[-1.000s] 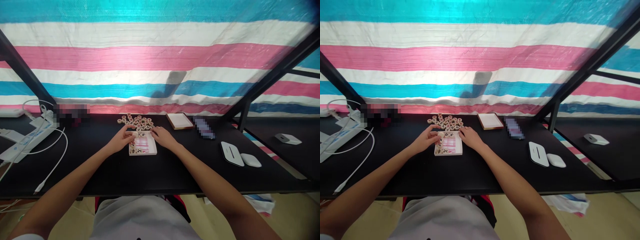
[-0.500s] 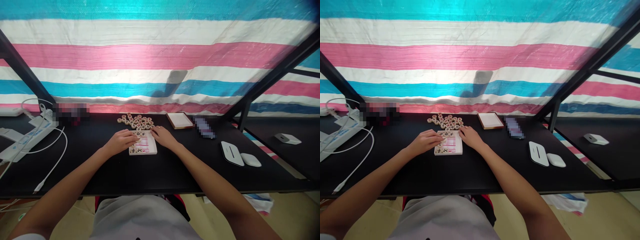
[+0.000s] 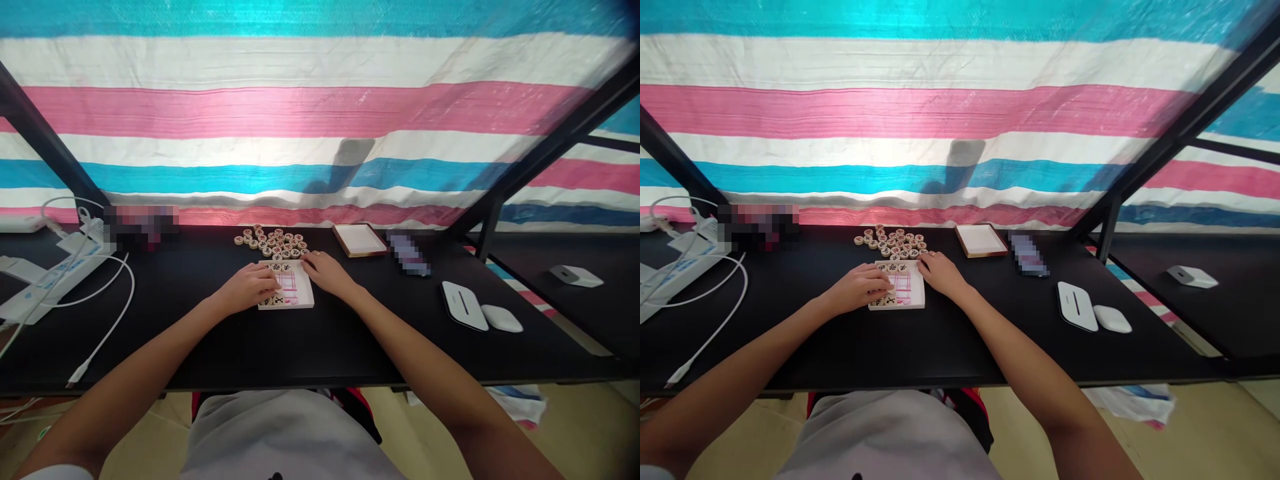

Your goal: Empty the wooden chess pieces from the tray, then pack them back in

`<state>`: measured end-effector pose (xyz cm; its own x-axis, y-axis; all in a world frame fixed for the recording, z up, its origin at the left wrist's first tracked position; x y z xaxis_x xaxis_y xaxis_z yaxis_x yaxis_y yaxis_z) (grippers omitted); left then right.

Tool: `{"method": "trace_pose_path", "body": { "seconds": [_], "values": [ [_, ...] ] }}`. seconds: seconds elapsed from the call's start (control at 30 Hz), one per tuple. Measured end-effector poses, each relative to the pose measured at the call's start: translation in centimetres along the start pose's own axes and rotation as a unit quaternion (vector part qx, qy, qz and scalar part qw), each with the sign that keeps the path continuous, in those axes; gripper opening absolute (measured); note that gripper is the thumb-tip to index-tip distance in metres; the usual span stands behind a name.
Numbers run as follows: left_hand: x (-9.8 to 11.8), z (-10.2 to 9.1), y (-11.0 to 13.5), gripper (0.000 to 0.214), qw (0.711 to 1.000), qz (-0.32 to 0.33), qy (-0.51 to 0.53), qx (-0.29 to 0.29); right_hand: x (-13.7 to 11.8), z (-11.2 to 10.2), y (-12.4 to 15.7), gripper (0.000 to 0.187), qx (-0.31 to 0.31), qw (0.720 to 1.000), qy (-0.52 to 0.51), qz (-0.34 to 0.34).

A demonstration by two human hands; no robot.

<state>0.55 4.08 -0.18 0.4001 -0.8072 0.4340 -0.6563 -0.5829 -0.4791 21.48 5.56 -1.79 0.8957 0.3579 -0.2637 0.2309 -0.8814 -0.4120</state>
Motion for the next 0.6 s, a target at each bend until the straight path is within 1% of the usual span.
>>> {"method": "trace_pose_path", "body": {
  "seconds": [0.13, 0.3, 0.4, 0.47, 0.53, 0.6],
  "values": [
    [0.4, 0.0, 0.1, 0.025, 0.999, 0.022, -0.018, -0.022, 0.0, 0.0, 0.0, 0.026, 0.003, 1.0, 0.0, 0.002],
    [0.7, -0.3, 0.2, 0.026, 1.0, 0.004, 0.0, -0.022, 0.1, 0.1, 0.0, 0.027, 0.002, 1.0, 0.001, -0.005],
    [0.7, -0.5, 0.1, 0.023, 1.0, -0.01, 0.011, -0.002, 0.1, 0.1, 0.0, 0.026, 0.0, 1.0, 0.0, -0.006],
    [0.5, -0.6, 0.0, 0.022, 1.0, -0.018, -0.001, 0.014, 0.0, 0.0, 0.0, 0.026, -0.002, 1.0, 0.0, -0.003],
    [-0.2, -0.9, -0.1, 0.024, 0.998, -0.035, -0.025, 0.044, 0.0, 0.0, 0.0, 0.026, -0.003, 1.0, -0.001, 0.0],
    [-1.2, -1.3, -0.1, 0.027, 0.993, -0.068, -0.05, 0.084, -0.1, -0.1, 0.0, 0.026, -0.001, 1.0, -0.001, 0.0]
  ]
}}
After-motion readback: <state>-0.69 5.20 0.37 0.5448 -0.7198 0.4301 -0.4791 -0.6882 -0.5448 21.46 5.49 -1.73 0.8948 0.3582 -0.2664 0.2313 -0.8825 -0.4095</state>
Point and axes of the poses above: each hand's wrist, its own y-axis away from the middle knuckle, its own z-axis out of the palm, x = y × z, the point moved 3 cm from there along -y, towards the middle knuckle, and after that the axes turned 13 degrees about x, right-handed, at the moved point
